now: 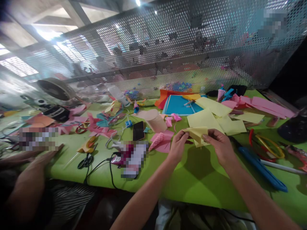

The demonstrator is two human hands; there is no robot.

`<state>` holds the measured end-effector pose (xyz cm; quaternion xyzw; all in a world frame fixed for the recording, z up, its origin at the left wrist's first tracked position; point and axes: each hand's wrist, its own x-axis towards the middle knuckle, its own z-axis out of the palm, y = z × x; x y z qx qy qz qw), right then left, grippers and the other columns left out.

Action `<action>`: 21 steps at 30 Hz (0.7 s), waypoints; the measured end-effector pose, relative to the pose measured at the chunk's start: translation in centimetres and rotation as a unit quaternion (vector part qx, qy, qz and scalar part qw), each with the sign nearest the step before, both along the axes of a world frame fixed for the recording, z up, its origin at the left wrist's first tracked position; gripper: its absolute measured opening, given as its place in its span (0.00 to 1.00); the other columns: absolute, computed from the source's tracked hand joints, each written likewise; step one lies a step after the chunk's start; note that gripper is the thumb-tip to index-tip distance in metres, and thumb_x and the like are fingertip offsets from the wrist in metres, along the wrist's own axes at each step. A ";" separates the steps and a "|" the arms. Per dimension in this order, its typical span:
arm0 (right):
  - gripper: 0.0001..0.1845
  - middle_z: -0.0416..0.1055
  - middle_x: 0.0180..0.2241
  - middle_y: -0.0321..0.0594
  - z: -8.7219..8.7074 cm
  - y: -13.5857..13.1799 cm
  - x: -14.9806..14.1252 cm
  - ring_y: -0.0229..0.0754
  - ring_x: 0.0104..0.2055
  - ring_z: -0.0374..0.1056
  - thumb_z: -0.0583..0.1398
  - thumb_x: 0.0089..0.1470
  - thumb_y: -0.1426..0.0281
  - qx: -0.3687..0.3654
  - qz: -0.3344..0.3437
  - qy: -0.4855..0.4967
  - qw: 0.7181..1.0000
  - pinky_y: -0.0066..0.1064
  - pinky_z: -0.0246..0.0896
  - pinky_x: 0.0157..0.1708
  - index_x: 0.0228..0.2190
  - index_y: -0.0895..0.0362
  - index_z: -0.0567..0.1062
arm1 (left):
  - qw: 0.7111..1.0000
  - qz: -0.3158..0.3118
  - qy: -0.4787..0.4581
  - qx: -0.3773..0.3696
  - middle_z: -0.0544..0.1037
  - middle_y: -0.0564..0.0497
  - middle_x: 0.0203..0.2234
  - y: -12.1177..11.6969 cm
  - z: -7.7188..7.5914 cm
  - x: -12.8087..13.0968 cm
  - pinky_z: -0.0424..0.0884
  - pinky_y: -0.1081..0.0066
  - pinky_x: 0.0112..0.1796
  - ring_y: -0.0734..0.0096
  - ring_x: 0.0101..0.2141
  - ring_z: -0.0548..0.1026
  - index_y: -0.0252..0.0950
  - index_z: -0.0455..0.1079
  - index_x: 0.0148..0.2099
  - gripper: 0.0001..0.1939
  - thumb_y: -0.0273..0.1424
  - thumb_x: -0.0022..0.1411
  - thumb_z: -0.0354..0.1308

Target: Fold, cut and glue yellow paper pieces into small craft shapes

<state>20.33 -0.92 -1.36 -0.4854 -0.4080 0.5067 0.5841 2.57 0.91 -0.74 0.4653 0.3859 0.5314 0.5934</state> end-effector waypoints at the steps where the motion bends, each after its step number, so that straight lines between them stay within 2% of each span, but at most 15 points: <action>1: 0.16 0.80 0.34 0.36 0.0 0.0 0.0 0.44 0.37 0.72 0.75 0.45 0.58 -0.001 0.002 -0.004 1.000 0.35 0.67 0.39 0.36 0.49 0.82 | 1.000 -0.005 0.001 0.000 0.78 0.48 0.36 -0.1 0.1 0.0 0.73 0.74 0.32 0.70 0.35 0.76 0.34 0.76 0.43 0.15 0.42 0.63 0.62; 10: 0.15 0.81 0.36 0.36 0.2 -0.2 0.0 0.44 0.39 0.72 0.74 0.46 0.57 0.005 0.021 -0.028 0.999 0.34 0.65 0.42 0.35 0.49 0.83 | 0.998 -0.047 -0.026 0.015 0.81 0.45 0.40 -0.5 0.7 -0.1 0.74 0.70 0.40 0.66 0.39 0.78 0.35 0.78 0.49 0.17 0.41 0.65 0.61; 17: 0.15 0.81 0.35 0.35 0.0 -0.2 0.1 0.44 0.39 0.72 0.74 0.46 0.56 0.009 0.025 -0.055 0.998 0.34 0.64 0.43 0.35 0.48 0.83 | 0.997 -0.066 -0.034 0.016 0.82 0.45 0.42 -0.5 0.6 -0.2 0.74 0.67 0.44 0.66 0.41 0.79 0.36 0.79 0.51 0.18 0.41 0.65 0.61; 21: 0.15 0.81 0.38 0.35 0.1 -0.2 0.0 0.45 0.42 0.73 0.74 0.47 0.56 0.007 0.023 -0.051 0.998 0.35 0.65 0.47 0.36 0.47 0.83 | 0.996 -0.074 -0.043 0.018 0.81 0.44 0.45 -0.5 0.4 -0.1 0.74 0.66 0.45 0.64 0.42 0.79 0.36 0.79 0.52 0.18 0.41 0.65 0.61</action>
